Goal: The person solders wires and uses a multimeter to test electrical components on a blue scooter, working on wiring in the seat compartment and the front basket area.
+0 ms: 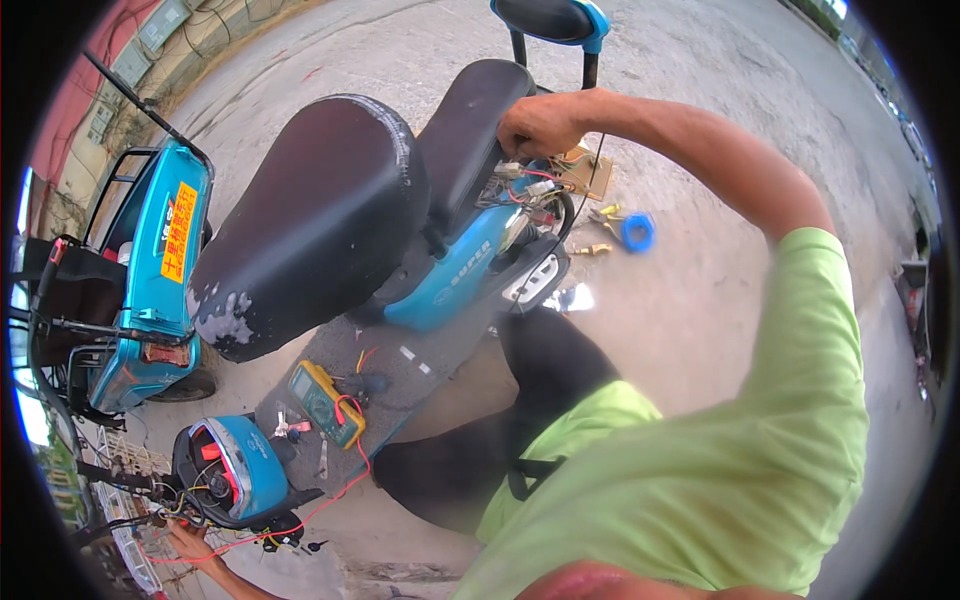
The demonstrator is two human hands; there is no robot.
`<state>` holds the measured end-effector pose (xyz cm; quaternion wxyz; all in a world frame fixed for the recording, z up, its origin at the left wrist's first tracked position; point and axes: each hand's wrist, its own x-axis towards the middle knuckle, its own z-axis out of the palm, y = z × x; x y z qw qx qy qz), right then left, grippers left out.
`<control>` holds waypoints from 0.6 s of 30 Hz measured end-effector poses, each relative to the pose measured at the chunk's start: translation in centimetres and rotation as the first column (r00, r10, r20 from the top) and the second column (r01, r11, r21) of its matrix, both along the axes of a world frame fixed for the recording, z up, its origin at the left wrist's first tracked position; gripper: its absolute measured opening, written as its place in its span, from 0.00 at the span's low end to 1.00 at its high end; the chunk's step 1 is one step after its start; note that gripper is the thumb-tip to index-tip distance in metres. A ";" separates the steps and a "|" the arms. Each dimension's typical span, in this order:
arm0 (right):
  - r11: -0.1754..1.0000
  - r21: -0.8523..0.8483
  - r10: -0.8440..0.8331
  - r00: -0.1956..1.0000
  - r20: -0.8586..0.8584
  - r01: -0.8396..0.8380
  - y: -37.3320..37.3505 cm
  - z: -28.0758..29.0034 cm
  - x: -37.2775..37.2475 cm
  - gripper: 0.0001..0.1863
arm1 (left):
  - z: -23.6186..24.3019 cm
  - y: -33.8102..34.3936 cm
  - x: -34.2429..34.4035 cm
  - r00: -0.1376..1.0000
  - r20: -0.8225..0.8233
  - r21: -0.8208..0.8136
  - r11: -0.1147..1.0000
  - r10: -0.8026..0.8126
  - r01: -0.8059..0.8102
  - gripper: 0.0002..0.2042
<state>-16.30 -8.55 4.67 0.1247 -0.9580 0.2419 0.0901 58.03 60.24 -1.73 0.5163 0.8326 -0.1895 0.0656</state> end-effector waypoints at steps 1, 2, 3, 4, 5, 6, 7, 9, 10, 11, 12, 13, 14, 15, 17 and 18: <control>1.000 0.007 -0.006 1.000 0.005 0.006 0.2 0.5 0.2 0.10 | 0.1 -0.1 0.2 1.000 0.005 0.007 1.000 -0.006 0.006 0.29; 1.000 0.006 -0.015 1.000 -0.023 0.015 0.3 1.0 0.5 0.11 | 0.1 0.5 0.6 1.000 0.003 0.011 1.000 0.003 -0.003 0.29; 1.000 0.006 -0.025 0.998 -0.056 0.025 0.5 1.4 0.7 0.12 | -0.1 0.9 0.9 1.000 -0.002 0.016 1.000 0.010 -0.010 0.29; 0.999 0.009 -0.051 0.995 -0.090 0.052 0.6 1.7 1.1 0.13 | -0.1 1.1 1.1 1.000 0.003 -0.002 1.000 0.015 -0.015 0.30; 0.998 0.017 -0.062 0.994 -0.086 0.064 0.0 1.1 1.3 0.13 | 0.0 0.5 1.0 1.000 0.007 0.006 1.000 0.004 -0.004 0.30; 0.995 0.023 -0.095 0.986 -0.134 0.099 -0.7 0.6 1.6 0.13 | -0.2 0.0 0.7 0.999 0.024 0.014 0.999 0.031 -0.031 0.31; 0.990 0.028 -0.127 0.975 -0.183 0.135 -1.4 0.2 1.9 0.12 | -0.5 -0.4 0.7 0.997 0.041 0.021 0.998 0.058 -0.059 0.31; 0.998 -0.017 -0.066 0.981 -0.183 0.064 -1.3 0.7 3.1 0.12 | 0.0 0.5 1.0 0.997 0.045 0.038 0.997 0.069 -0.071 0.32; 0.991 0.000 -0.130 0.963 -0.238 0.133 -0.7 1.5 3.2 0.12 | 0.2 -0.2 0.5 0.995 0.062 0.004 0.997 0.081 -0.082 0.31; 0.979 0.008 -0.191 0.937 -0.293 0.202 -0.2 2.2 3.4 0.13 | 0.2 -0.5 0.1 0.993 0.076 -0.035 0.995 0.094 -0.092 0.29; 0.987 0.025 -0.147 0.943 -0.299 0.161 -1.7 1.1 3.8 0.14 | 0.2 -0.8 -0.2 0.993 0.073 -0.046 0.995 0.091 -0.088 0.29; 0.986 0.027 -0.149 0.944 -0.296 0.164 -2.0 0.8 3.9 0.14 | 0.5 -1.1 -0.5 0.993 0.076 -0.044 0.995 0.089 -0.086 0.29; 0.988 -0.031 -0.155 0.925 -0.347 0.153 -1.5 1.2 4.1 0.14 | 0.5 -1.1 -0.7 0.993 0.074 -0.027 0.995 0.097 -0.095 0.29; 0.986 -0.088 -0.164 0.903 -0.396 0.140 -1.2 1.4 4.2 0.15 | 0.5 -1.3 -0.8 0.992 0.072 -0.010 0.994 0.105 -0.104 0.29; 0.987 -0.068 -0.161 0.914 -0.373 0.146 -1.2 1.5 3.8 0.14 | 0.6 -1.2 -0.7 0.987 0.111 0.013 0.993 0.114 -0.116 0.28; 0.988 -0.049 -0.156 0.923 -0.351 0.149 -1.2 1.5 3.7 0.14 | 0.7 -1.0 -0.4 0.993 0.079 0.001 0.996 0.091 -0.091 0.30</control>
